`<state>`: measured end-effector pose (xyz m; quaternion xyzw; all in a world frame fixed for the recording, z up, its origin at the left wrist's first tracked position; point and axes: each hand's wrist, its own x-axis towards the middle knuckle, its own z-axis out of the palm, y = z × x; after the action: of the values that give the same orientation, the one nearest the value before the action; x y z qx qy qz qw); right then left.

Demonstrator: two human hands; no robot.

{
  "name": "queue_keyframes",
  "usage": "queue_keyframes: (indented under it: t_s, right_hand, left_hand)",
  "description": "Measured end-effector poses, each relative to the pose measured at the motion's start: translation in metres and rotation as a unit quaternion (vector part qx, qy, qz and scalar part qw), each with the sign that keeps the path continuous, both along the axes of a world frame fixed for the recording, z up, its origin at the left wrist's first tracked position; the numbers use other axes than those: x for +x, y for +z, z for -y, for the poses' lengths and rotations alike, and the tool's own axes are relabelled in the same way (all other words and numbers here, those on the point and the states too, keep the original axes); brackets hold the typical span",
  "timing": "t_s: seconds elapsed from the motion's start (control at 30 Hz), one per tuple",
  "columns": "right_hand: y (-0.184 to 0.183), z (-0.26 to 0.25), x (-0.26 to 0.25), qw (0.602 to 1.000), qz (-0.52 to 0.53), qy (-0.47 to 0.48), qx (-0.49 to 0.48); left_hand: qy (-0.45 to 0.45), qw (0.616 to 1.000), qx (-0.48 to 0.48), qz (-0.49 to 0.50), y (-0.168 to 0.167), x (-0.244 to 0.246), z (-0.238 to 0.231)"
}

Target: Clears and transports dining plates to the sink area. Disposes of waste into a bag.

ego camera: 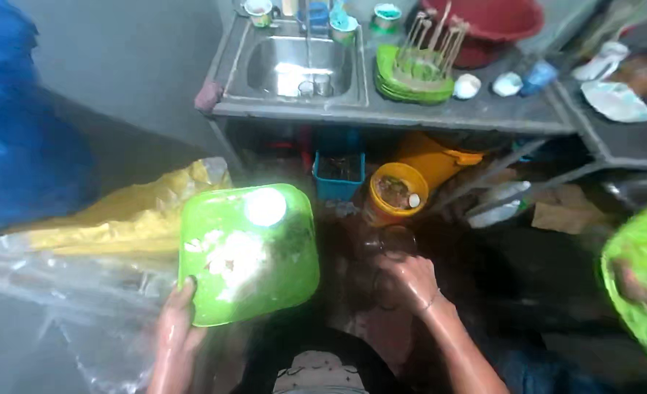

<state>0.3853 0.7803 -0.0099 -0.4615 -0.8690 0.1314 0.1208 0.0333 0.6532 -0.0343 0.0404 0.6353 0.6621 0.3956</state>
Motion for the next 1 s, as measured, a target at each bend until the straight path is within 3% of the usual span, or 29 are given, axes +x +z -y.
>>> queue_keyframes:
  t_s: [0.13, 0.27, 0.5, 0.6, 0.7, 0.83, 1.0]
  right_hand:
    - [0.031, -0.102, -0.037, 1.000, 0.003, -0.008, -0.007]
    - [0.056, -0.201, -0.066, 0.999, -0.001, -0.013, 0.051]
    - [0.084, -0.389, -0.135, 0.994, -0.003, 0.022, 0.104]
    - [0.083, -0.490, -0.190, 0.998, 0.046, 0.027, 0.035]
    - [0.065, -0.582, -0.257, 0.995, 0.084, 0.039, -0.024]
    - [0.010, -0.686, -0.340, 0.986, 0.113, 0.069, -0.103]
    - [-0.064, -0.749, -0.404, 0.968, 0.136, 0.089, -0.190]
  left_hand:
    - [-0.015, 0.999, 0.025, 0.017, 0.009, -0.031, -0.086]
    - [-0.010, 0.999, 0.030, 0.025, 0.017, -0.056, -0.166]
    - [0.021, 0.999, 0.028, 0.022, 0.019, -0.092, -0.256]
    - [0.068, 0.997, 0.024, 0.012, 0.017, -0.098, -0.287]
    - [0.114, 0.993, 0.033, 0.009, 0.025, -0.098, -0.320]
    - [0.160, 0.987, -0.004, -0.012, 0.039, -0.099, -0.366]
    - [0.233, 0.973, -0.005, 0.005, 0.047, -0.095, -0.420]
